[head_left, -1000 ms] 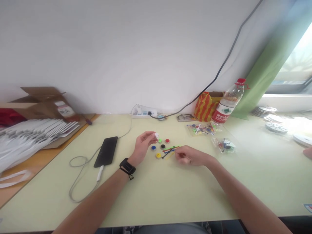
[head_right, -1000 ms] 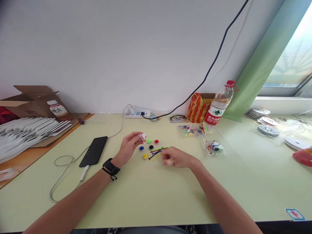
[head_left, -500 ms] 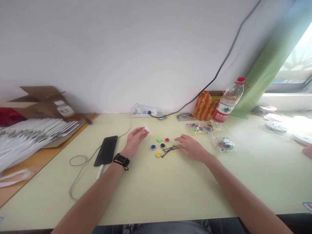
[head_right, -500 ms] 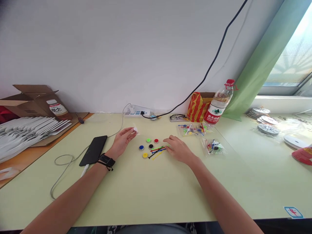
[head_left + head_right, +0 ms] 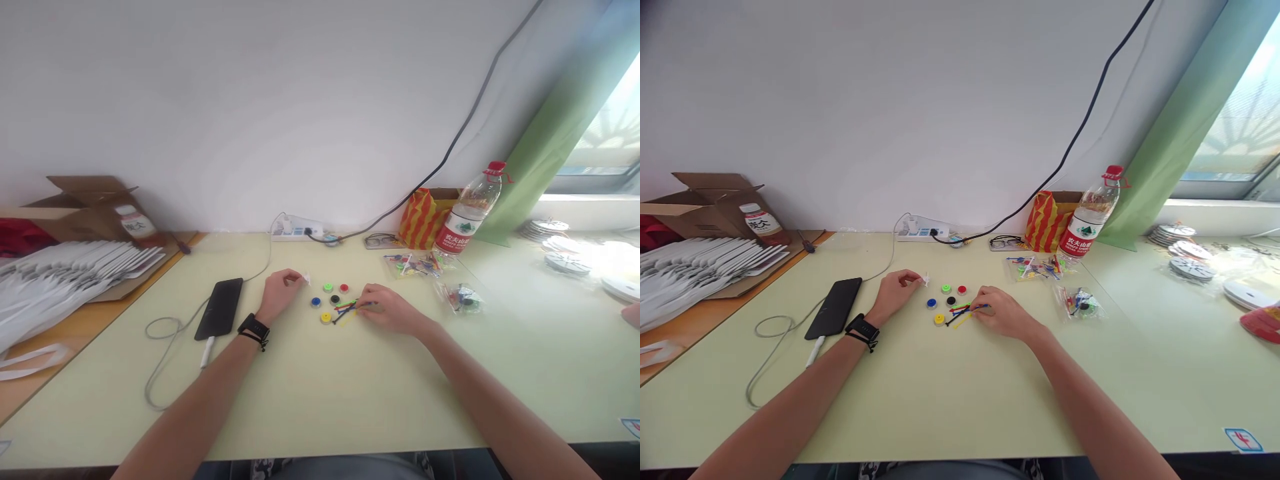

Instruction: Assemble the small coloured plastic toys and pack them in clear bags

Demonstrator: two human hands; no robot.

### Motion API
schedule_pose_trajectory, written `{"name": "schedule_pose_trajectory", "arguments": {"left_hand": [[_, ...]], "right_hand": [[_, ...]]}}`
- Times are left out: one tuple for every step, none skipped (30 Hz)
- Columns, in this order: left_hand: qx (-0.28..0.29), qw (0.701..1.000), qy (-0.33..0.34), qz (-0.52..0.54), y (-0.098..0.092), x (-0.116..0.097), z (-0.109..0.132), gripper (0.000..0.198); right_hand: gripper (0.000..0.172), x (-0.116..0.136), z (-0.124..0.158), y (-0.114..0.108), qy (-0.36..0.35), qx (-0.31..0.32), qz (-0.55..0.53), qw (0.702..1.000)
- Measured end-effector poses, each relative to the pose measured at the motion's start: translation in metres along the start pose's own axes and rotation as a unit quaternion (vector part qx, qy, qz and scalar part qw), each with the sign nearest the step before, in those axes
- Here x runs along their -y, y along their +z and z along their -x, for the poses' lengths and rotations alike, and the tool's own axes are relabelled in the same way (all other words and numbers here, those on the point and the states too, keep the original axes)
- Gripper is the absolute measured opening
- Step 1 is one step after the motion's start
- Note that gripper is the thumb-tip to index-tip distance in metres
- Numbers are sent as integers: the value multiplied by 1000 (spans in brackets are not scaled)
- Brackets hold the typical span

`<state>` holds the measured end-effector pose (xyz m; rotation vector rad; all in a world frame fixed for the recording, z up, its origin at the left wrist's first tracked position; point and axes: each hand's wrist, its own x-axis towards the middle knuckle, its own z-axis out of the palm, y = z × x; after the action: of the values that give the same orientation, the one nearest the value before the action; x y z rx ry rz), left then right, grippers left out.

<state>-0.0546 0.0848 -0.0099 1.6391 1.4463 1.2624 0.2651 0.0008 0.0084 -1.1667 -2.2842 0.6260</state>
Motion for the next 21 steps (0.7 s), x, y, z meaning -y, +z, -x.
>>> {"name": "schedule_pose_trajectory", "arguments": {"left_hand": [[-12, 1000, 6, -9, -1, 1, -1, 15], [-23, 1000, 11, -16, -2, 3, -3, 15], [-36, 999, 15, -22, -3, 4, -4, 15], [-49, 998, 19, -26, -3, 4, -5, 15], [-61, 997, 24, -30, -3, 3, -5, 15], [-71, 996, 30, -33, -2, 1, -3, 15], [-76, 996, 40, -36, -1, -2, -1, 17], [-68, 995, 57, -39, 0, -7, 2, 18], [-47, 995, 80, -42, 2, -13, 7, 19], [-6, 992, 118, -49, 3, -20, 13, 18], [52, 984, 160, -56, 5, -27, 19, 16], [112, 971, 197, -69, 6, -34, 25, 14], [157, 957, 229, -85, 7, -41, 31, 14], [193, 943, 250, -102, 7, -46, 36, 15], [219, 932, 265, -117, 8, -50, 40, 17], [236, 923, 274, -129, 8, -53, 43, 18], [251, 916, 279, -139, 8, -55, 45, 19], [263, 910, 283, -148, 8, -56, 46, 19], [275, 905, 285, -155, 8, -57, 46, 18], [286, 900, 287, -160, 8, -56, 46, 16], [294, 896, 289, -164, 8, -56, 46, 12]], "right_hand": [[17, 1, 0, 1, 0, 9, -7, 1000], [17, 3, 0, 2, 1, 18, -11, 1000], [17, 3, 0, 3, 4, 24, -13, 1000], [17, 3, 0, 4, 6, 28, -15, 999], [15, 4, -1, 5, 7, 31, -17, 999], [14, 4, 0, 5, 6, 33, -18, 999], [13, 4, 0, 5, 4, 35, -20, 999], [12, 4, 0, 5, 1, 38, -22, 999], [11, 4, 0, 4, -1, 40, -25, 999], [10, 4, 1, 2, -4, 43, -31, 999], [9, 5, 1, 0, -6, 46, -39, 998], [8, 6, 2, -2, -7, 47, -49, 998], [8, 8, 2, -5, -7, 47, -60, 997], [8, 10, 2, -7, -4, 46, -70, 996], [8, 12, 2, -10, 2, 44, -81, 996], [10, 14, 2, -12, 10, 42, -93, 995], [11, 16, 2, -14, 18, 38, -108, 993], [14, 17, 2, -15, 27, 32, -126, 991], [16, 18, 1, -15, 35, 24, -145, 988], [19, 18, 0, -14, 42, 14, -162, 986], [20, 18, 0, -13, 49, 2, -174, 984]]}}
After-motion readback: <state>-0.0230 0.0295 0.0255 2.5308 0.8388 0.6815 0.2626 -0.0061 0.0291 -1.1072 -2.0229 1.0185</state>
